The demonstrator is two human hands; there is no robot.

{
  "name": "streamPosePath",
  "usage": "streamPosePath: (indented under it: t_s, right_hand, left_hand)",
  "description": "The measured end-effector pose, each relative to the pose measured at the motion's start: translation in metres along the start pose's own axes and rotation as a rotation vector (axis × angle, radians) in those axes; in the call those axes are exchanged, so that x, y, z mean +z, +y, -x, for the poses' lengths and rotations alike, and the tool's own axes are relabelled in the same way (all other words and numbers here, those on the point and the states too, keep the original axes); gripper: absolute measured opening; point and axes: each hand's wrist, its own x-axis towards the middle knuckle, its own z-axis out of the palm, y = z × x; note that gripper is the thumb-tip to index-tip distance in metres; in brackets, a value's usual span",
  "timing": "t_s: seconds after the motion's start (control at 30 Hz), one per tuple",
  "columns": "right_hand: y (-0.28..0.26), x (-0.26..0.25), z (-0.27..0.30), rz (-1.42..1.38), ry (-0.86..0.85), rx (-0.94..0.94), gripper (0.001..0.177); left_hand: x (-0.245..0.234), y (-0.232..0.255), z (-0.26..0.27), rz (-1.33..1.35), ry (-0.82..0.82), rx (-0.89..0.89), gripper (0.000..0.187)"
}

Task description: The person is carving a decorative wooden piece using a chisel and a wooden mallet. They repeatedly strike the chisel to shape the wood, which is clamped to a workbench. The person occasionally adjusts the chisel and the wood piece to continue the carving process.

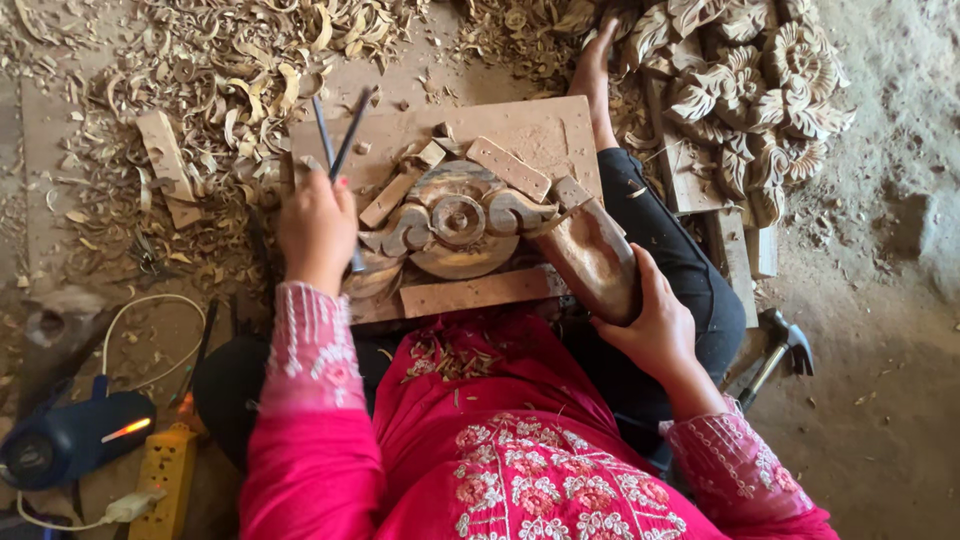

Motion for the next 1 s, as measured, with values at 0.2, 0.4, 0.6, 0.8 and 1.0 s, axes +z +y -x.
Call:
streamPosePath:
  t_s: [0.2,0.4,0.6,0.8,1.0]
  right_hand:
    - [0.000,0.000,0.000,-0.001,0.005,-0.013,0.110]
    - [0.003,0.003,0.000,0.008,0.025,-0.027,0.111]
    - [0.007,0.006,0.001,0.013,0.025,-0.038,0.111]
    - [0.004,0.004,0.001,0.017,0.025,-0.021,0.110]
    - [0.003,0.005,0.004,0.011,0.054,-0.051,0.109]
  left_hand:
    - [0.036,0.080,0.024,0.615,0.007,0.485,0.018]
    - [0.074,0.114,0.040,-0.053,0.035,0.240,0.040]
    - [0.073,0.093,0.030,-0.117,0.051,0.352,0.023]
    - [0.065,0.094,0.031,-0.042,-0.123,0.300,0.033]
    - [0.076,0.104,0.024,-0.119,0.005,0.348,0.020]
